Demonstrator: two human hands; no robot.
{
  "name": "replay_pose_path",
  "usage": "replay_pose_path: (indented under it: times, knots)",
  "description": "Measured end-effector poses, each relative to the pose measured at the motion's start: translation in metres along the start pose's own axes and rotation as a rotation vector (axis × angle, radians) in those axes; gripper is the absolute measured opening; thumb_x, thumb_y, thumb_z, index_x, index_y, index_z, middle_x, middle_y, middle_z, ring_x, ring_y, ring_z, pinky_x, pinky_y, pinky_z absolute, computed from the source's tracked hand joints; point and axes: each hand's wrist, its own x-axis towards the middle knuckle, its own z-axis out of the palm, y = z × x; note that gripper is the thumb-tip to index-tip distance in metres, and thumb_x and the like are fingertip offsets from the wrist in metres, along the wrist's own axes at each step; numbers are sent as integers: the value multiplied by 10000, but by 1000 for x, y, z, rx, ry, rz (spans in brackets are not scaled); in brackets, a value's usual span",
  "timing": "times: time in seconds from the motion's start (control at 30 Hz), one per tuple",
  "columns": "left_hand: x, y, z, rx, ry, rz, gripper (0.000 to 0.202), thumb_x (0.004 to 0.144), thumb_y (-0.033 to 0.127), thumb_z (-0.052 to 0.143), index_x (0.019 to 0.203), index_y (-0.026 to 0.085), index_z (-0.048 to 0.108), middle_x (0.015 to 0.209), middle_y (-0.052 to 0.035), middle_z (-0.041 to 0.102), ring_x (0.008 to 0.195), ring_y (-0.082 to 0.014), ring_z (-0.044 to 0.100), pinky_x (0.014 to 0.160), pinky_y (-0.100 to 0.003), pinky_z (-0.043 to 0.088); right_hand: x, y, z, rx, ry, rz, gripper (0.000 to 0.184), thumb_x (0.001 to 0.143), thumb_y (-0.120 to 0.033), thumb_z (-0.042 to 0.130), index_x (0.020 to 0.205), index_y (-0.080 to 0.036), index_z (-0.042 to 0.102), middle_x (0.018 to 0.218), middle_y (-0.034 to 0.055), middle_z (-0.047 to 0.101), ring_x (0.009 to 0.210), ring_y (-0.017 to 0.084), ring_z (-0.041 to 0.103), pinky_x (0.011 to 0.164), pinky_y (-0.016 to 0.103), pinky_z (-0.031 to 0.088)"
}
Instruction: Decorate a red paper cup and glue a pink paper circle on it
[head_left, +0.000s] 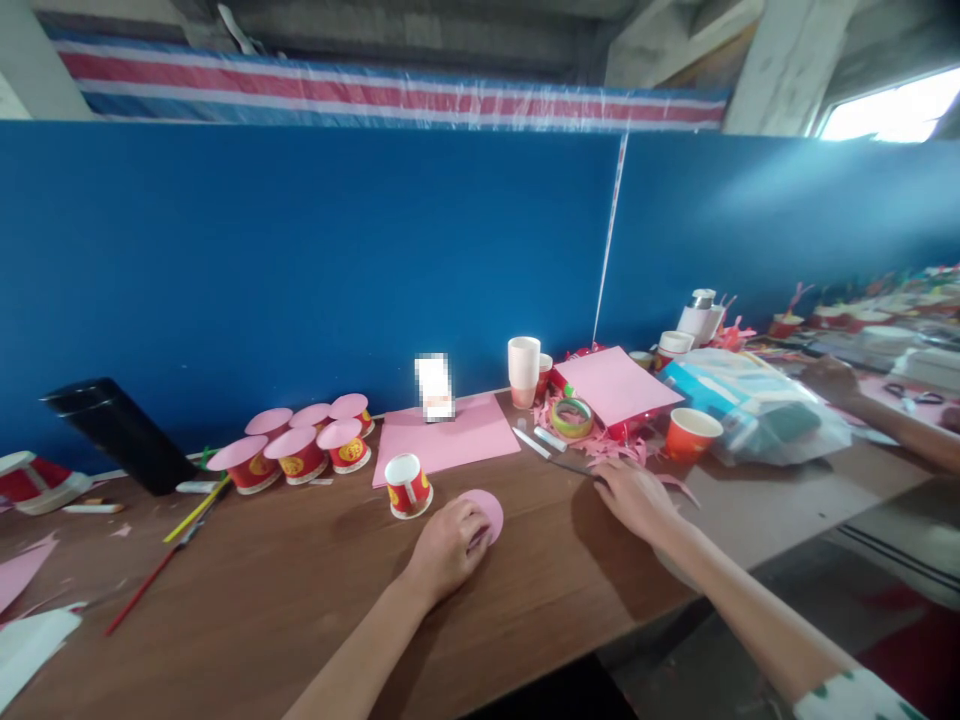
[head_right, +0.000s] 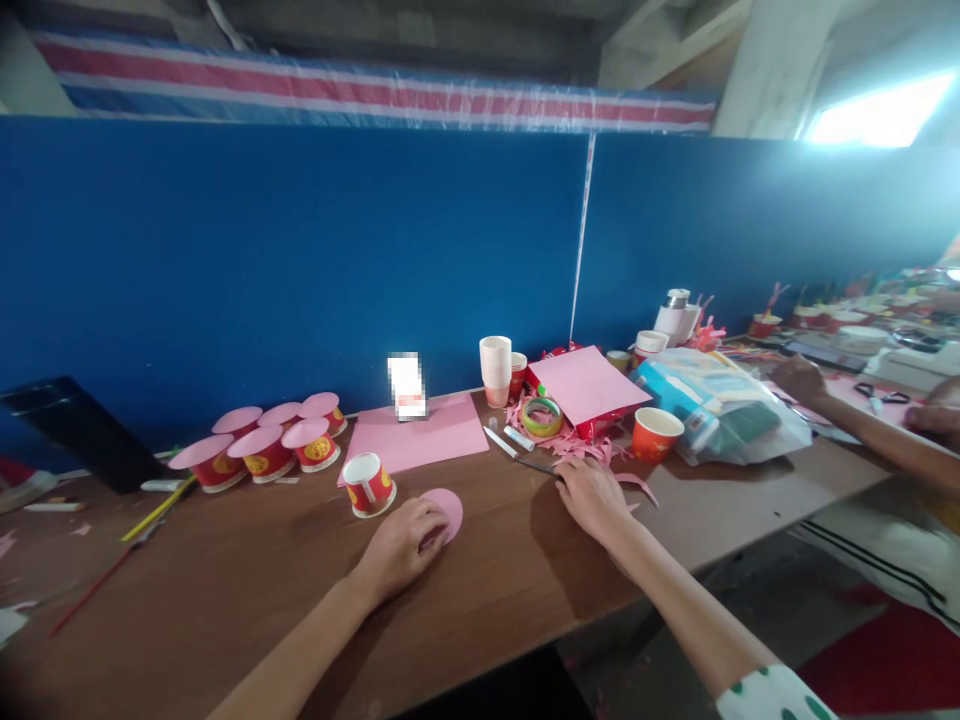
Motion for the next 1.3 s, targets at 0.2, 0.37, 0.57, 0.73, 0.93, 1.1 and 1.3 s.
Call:
replay_pose_path:
  times: [0.2,0.37,0.57,0.73,0.93,1.1,1.3]
  knots:
    - [9,7,2,38,11,-7,174,818,255,484,866,189,638,875,-72,601,831,-198,551,739,-334,467,37,-18,-1,23,26,-10,271,838,-194,457,1078,-176,582,1036,88,624,950,212,552,824,293,389]
    - [6,4,-12,7,81,-24,195,813,246,499,954,210,628,948,-80,615,874,-209,559,755,-358,489,72,-26,-3,57,-22,19,294,853,-189,444,1116,-164,572,1061,109,626,990,217,559,827,285,396]
    - [-4,2,-20,-69,131,-31,191,830,230,480,942,195,631,945,-79,625,891,-200,567,793,-356,481,61,-12,-15,29,-94,35,254,883,-271,408,1045,-217,597,1032,73,637,888,208,597,714,267,408]
    - [6,22,-8,-138,89,10,174,830,199,465,880,196,631,889,-60,629,854,-179,567,790,-332,472,37,-9,-12,-26,-171,-10,177,847,-240,471,935,-205,621,916,60,658,852,203,608,701,263,391]
    - [19,35,-2,-138,68,112,166,818,227,487,917,197,617,878,-69,624,880,-195,560,791,-348,466,34,-15,-12,-72,-194,-15,140,835,-256,504,878,-186,617,847,73,664,800,211,623,662,261,392]
    - [11,28,7,-154,167,51,168,817,217,480,911,187,616,882,-78,622,866,-194,559,780,-350,463,52,-29,-11,-76,-188,-16,176,860,-270,467,939,-195,604,891,83,658,818,216,620,644,255,402]
    - [7,24,10,-211,202,-1,161,814,230,479,857,191,629,843,-70,628,828,-183,566,758,-334,469,76,-50,2,-35,-159,-35,167,860,-225,462,953,-156,583,904,111,641,849,212,615,696,257,413]
